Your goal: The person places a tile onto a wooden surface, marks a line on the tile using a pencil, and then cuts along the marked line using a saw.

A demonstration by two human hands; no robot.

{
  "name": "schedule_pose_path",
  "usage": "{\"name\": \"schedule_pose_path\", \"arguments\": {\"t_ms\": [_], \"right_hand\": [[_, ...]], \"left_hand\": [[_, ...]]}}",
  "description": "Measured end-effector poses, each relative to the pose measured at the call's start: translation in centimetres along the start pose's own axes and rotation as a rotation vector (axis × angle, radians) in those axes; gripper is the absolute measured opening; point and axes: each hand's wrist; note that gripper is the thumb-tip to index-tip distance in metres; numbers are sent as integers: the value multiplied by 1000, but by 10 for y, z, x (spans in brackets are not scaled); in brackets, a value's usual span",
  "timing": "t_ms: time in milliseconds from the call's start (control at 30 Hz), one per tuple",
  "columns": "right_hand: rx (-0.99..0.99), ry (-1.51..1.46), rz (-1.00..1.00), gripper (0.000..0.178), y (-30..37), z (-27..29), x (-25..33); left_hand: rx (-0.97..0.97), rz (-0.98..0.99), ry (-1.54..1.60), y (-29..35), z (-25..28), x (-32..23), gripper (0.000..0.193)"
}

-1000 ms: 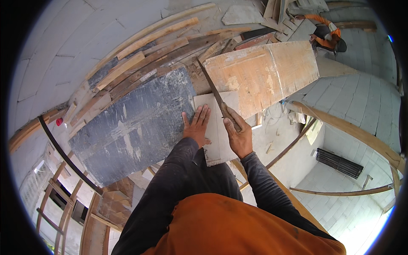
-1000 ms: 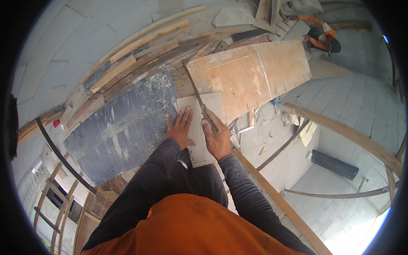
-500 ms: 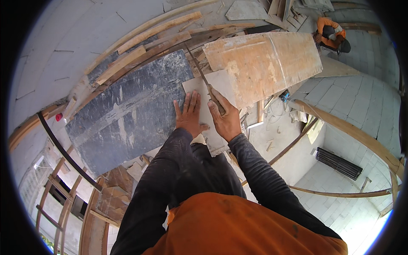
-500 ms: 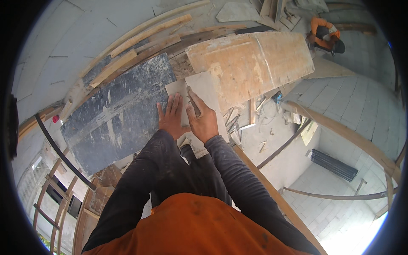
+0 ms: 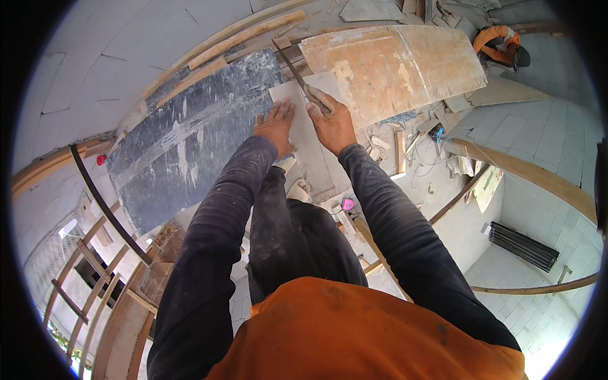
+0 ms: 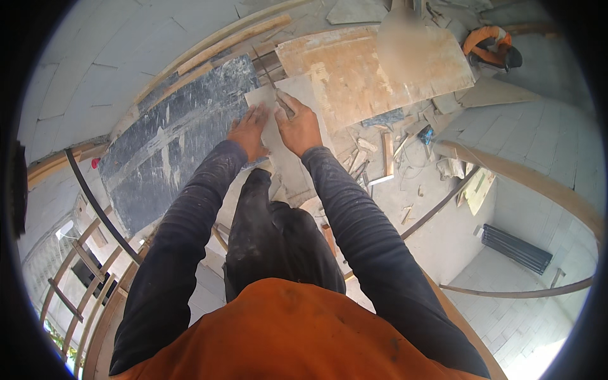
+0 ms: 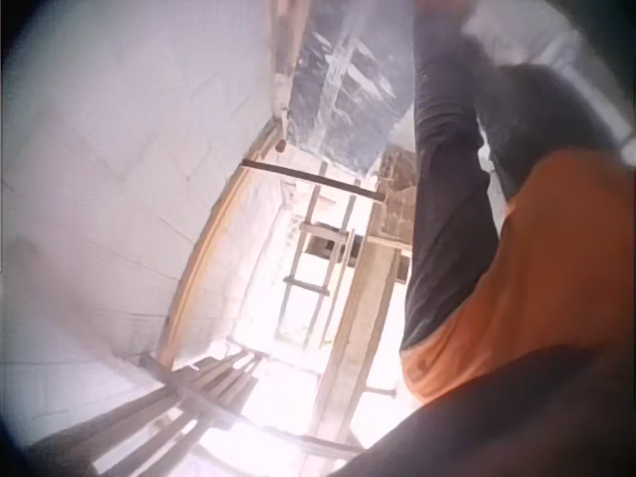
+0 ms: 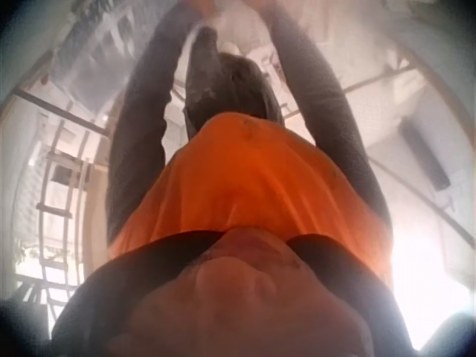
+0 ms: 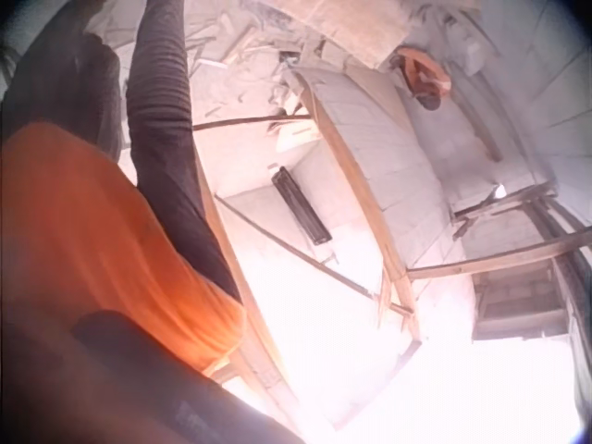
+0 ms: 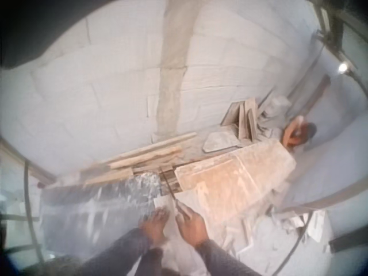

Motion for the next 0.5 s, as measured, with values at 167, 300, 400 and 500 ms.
{"name": "schedule_pose_path", "arguments": {"t_ms": [167,300,400,500], "right_hand": [[-26,-16,7,42,2,3,5],[-53,-23,29,42,10,1,1],[-78,-32,49,43,7,-3,-12],[-73,-65,19,44,10,-6,-16]], "left_hand": [[7,65,-108,-2,-2,-4,121],[14,116,-187,-4,-4,-13,125],[11,124,-199,-3,-1,-22,123],[23,144,-214,1,-1,-26,121]]}}
Point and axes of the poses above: each hand's wrist, its own y-axis away from the middle knuckle, its own z-axis out of the back of the hand, x = y × z, and after that the axes turned 8 degrees about x, right-handed
